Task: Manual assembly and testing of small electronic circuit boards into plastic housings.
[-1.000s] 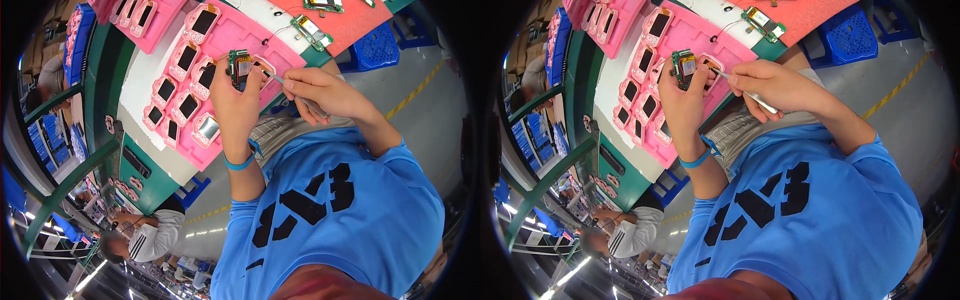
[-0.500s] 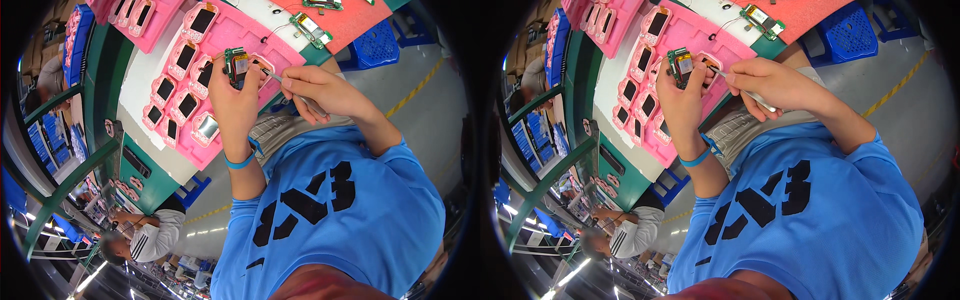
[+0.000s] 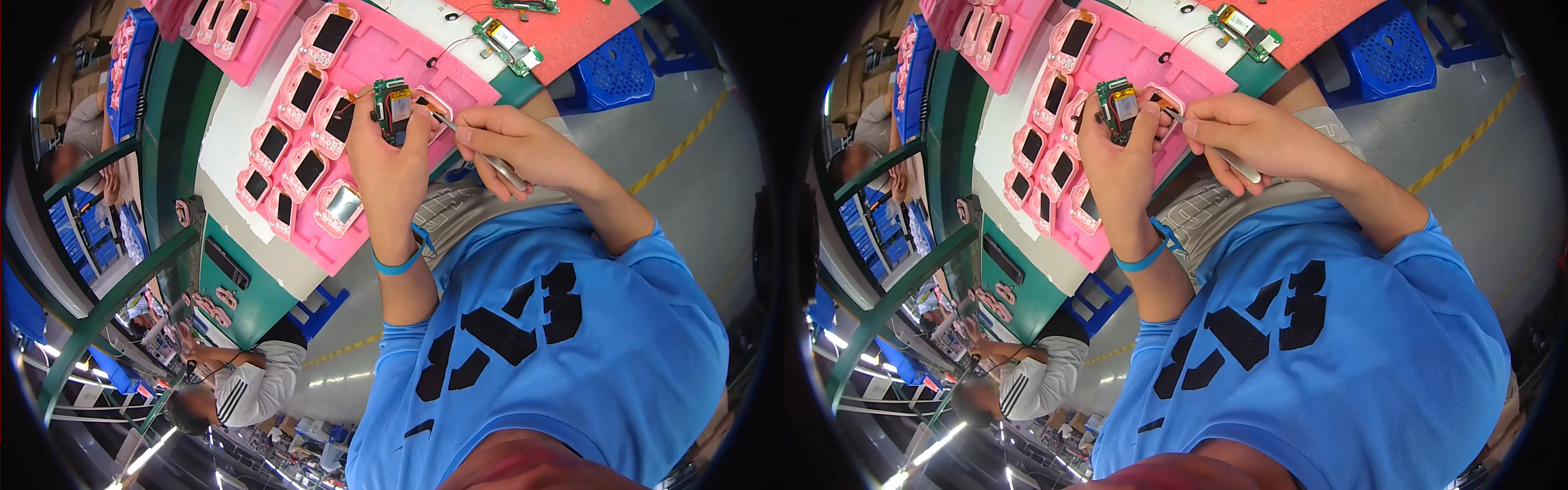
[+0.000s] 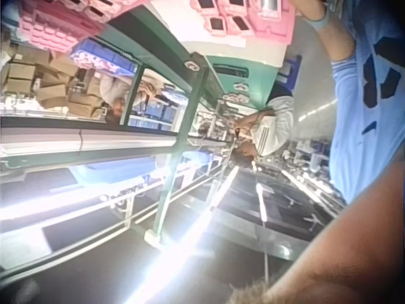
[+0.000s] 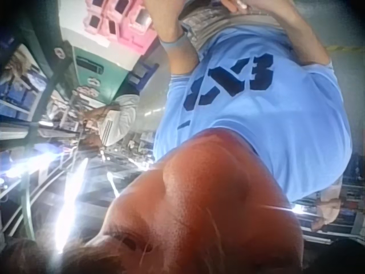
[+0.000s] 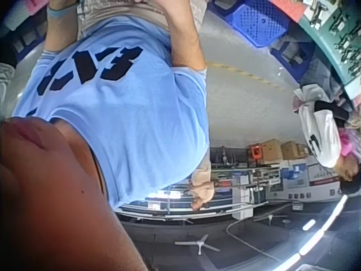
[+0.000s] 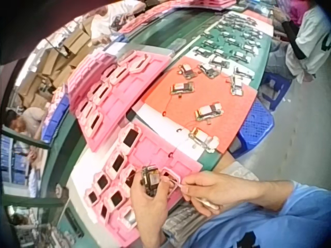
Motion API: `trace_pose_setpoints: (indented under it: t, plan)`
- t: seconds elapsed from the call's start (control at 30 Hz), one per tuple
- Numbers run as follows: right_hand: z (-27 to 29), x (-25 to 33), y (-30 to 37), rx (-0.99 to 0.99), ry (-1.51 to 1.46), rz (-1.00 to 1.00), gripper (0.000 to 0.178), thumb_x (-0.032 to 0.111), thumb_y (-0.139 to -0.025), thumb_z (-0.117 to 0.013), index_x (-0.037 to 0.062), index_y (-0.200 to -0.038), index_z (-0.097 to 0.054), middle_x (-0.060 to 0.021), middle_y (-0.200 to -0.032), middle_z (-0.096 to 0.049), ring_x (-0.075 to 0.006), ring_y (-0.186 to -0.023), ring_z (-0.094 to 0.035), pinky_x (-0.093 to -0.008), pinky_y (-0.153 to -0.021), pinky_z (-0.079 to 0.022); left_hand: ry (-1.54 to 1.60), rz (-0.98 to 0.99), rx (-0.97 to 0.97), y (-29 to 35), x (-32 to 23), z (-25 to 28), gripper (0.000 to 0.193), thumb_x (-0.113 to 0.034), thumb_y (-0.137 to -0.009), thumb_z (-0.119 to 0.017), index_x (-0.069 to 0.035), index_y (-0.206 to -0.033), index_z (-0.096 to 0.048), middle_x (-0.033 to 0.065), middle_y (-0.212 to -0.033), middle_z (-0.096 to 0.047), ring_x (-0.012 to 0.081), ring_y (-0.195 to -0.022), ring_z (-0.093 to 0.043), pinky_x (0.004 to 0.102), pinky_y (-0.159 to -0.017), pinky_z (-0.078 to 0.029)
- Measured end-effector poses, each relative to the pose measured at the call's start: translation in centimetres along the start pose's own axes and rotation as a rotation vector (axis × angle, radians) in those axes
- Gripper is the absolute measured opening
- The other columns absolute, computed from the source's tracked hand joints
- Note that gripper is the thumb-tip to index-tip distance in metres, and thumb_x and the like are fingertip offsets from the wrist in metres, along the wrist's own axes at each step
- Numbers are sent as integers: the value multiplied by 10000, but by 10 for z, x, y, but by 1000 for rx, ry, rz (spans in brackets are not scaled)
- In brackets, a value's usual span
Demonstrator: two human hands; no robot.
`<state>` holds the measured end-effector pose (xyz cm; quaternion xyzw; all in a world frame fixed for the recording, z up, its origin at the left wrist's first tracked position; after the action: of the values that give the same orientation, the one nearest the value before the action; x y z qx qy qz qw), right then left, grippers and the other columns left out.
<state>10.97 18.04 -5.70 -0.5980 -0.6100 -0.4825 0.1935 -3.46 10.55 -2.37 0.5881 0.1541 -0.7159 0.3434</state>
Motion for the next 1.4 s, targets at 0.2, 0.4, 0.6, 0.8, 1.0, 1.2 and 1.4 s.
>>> trace_pose_setpoints:
  t: [0.2,0.4,0.6,0.8,1.0,1.2,1.4]
  plan:
    - [-2,-4,2,20,-106,-7,273,215,-1160,-446,55,-978,-571,-82,-564,-634,-104,-337,-409,-226,-341,-302,70,-13,-27,3,1,-1,233,-56,-963,-712,11,-1180,-662,99,-854,-731,144,-733,-698,226,-639,-545]
    - [-4,-6,3,41,-165,2,266,211,-1155,-447,57,-979,-573,-85,-573,-640,-107,-341,-414,-224,-343,-307,63,1,-19,4,0,0,234,-51,-966,-702,14,-1186,-656,103,-850,-730,146,-740,-703,226,-640,-549]
    - [-6,-9,3,50,-201,18,277,214,-1159,-437,59,-974,-573,-89,-572,-640,-105,-332,-404,-222,-335,-283,21,17,-11,7,-4,0,283,-58,-950,-696,30,-1209,-624,143,-997,-743,170,-735,-714,266,-689,-568]
    - [-2,-12,4,34,-246,70,291,217,-1165,-482,35,-977,-610,-50,-562,-608,-80,-364,-397,-210,-379,-316,-79,22,5,22,-16,14,241,-99,-992,-690,8,-1203,-644,114,-909,-737,131,-628,-618,229,-597,-499]
    - [-3,-14,8,-115,20,231,231,147,-1111,-568,1,-1002,-710,-21,-601,-611,-70,-454,-448,-215,-449,-345,112,205,179,38,6,21,199,-112,-1034,-661,-6,-1203,-663,76,-811,-715,91,-553,-518,206,-509,-415]
    - [0,-7,20,-274,295,316,165,81,-1033,-664,-12,-1017,-799,-7,-639,-648,-76,-512,-472,-235,-487,-341,182,241,210,36,9,17,189,-108,-1044,-652,-8,-1204,-670,62,-786,-703,73,-539,-496,199,-482,-386]
    - [3,-2,22,-313,384,357,151,64,-1001,-694,-23,-1035,-812,-11,-656,-666,-84,-527,-464,-247,-492,-338,199,229,226,36,12,16,188,-107,-1043,-652,-8,-1203,-672,61,-789,-704,68,-538,-493,194,-482,-386]
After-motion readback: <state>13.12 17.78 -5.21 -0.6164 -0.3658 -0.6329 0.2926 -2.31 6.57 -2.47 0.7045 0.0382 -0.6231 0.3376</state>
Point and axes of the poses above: each hand's wrist, its own y-axis away from the middle knuckle, its own z-axis out of the back of the hand, x = y × z, the point moved 6 cm from there along -y, towards the middle knuckle
